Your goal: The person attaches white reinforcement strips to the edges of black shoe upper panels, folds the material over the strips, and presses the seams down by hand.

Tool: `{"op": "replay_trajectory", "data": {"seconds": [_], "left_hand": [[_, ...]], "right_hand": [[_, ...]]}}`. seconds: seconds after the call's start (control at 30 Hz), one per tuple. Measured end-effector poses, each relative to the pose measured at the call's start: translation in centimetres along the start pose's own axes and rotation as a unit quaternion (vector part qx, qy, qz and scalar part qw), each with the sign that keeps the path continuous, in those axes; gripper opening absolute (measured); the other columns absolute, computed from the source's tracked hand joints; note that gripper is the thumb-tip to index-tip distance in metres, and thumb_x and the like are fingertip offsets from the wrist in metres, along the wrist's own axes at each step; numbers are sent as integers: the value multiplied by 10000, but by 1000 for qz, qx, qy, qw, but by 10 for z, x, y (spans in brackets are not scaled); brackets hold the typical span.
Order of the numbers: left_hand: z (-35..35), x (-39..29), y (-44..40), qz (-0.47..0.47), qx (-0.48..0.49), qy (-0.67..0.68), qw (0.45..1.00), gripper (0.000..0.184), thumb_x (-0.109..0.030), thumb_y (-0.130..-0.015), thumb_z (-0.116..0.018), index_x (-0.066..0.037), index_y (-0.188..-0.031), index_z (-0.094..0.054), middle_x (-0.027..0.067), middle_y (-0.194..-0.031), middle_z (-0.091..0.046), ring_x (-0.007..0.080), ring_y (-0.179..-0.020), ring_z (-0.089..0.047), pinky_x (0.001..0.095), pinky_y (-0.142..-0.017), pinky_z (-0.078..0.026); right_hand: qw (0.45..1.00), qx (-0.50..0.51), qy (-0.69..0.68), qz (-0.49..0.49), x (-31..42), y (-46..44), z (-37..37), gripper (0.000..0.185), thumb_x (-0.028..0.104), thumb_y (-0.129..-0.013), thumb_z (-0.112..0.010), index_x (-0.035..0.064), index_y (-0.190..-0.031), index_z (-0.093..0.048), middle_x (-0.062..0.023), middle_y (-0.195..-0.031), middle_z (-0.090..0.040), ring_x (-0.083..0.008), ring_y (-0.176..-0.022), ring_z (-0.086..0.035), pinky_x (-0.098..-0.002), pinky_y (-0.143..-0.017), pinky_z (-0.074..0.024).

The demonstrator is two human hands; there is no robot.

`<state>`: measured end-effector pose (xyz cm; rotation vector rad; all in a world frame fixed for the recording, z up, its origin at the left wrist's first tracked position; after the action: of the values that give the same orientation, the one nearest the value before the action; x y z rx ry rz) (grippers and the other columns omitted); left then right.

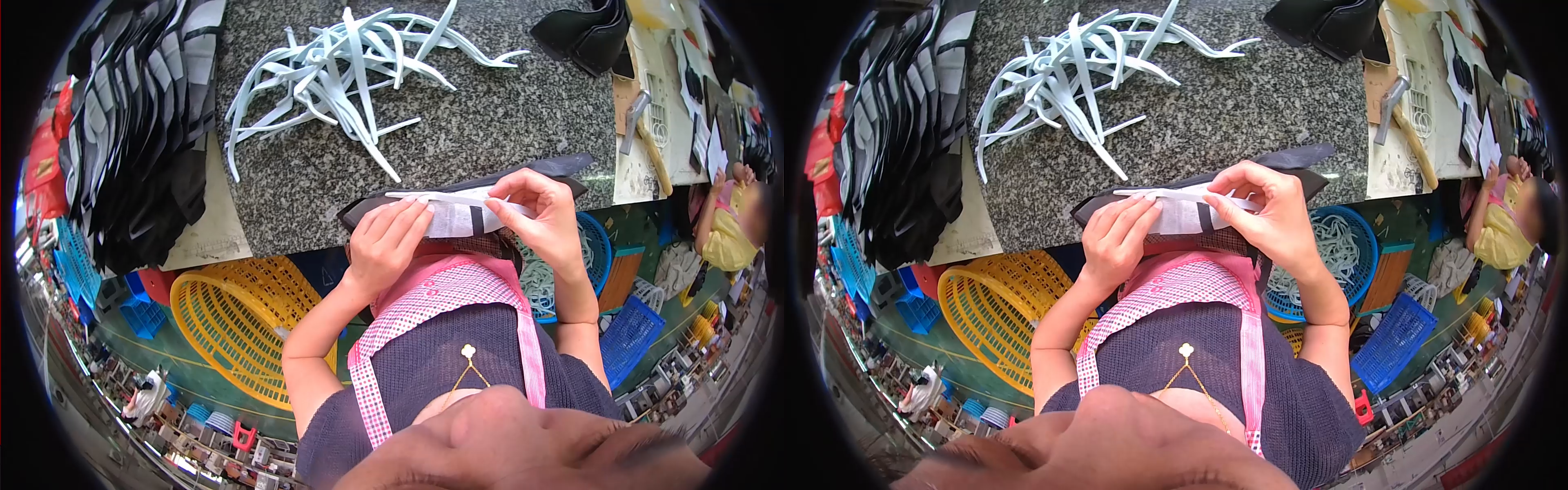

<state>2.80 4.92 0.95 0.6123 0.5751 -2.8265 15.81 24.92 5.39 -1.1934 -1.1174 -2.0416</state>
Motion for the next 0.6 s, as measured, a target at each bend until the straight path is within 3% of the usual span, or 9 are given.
{"op": "replay_trajectory", "data": {"seconds": [0.07, 0.1, 0.23, 0.33, 0.5, 0.6], "left_hand": [[-1, 0, 0, 4, -3, 0, 1000, 284, -111, -855, -661, -61, -1126, -728, 63, -1122, -740, 215, -1046, -716, 376, -900, -553], [-1, -1, -1, 9, -4, 1, 1000, 289, -109, -852, -662, -62, -1131, -724, 63, -1116, -740, 216, -1044, -717, 377, -898, -554], [1, -7, -8, 22, 26, -17, 999, 426, -83, -833, -643, -117, -1252, -715, 28, -1141, -690, 196, -1029, -668, 366, -893, -502], [-2, -13, -9, 21, 52, -50, 997, 484, -92, -828, -632, -155, -1302, -712, 6, -1172, -638, 182, -1041, -618, 364, -908, -460], [-2, -16, -9, 23, 61, -75, 995, 471, -103, -835, -638, -158, -1297, -717, -2, -1170, -631, 182, -1048, -600, 365, -897, -452], [-4, -15, -10, 11, 69, -91, 993, 477, -149, -844, -634, -150, -1317, -697, 10, -1170, -612, 184, -1071, -580, 359, -907, -431]], "right_hand": [[999, -19, -38, -21, -4, -1, -2, 95, 31, -919, -768, -20, -973, -709, -27, -882, -716, -44, -761, -649, -198, -642, -513], [997, -57, -54, -9, -12, -2, -4, 115, 61, -870, -799, 5, -954, -745, -30, -854, -741, -53, -731, -656, -232, -622, -515], [991, -89, 95, 33, -13, -6, 2, 171, 80, -853, -814, -14, -963, -723, -75, -860, -735, -115, -708, -680, -273, -643, -540], [980, -130, 134, 75, -12, -1, 7, 163, 70, -845, -817, -19, -942, -720, -89, -881, -736, -134, -704, -687, -293, -652, -555], [984, -152, 59, 69, -31, 16, 26, 153, 24, -846, -802, -15, -980, -740, -86, -929, -753, -163, -857, -763, -282, -774, -599], [982, -164, 69, 67, -35, 14, 27, 119, 5, -862, -796, -14, -966, -740, -70, -932, -756, -138, -866, -747, -268, -786, -604]]}}
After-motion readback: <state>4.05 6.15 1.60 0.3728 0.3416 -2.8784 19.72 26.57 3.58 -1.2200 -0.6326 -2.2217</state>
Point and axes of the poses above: each hand's wrist, its own y-axis away from the middle knuckle, its own z-axis out of the back of the hand, x = y × z, the point moved 3 cm from there along -y, towards the middle knuckle
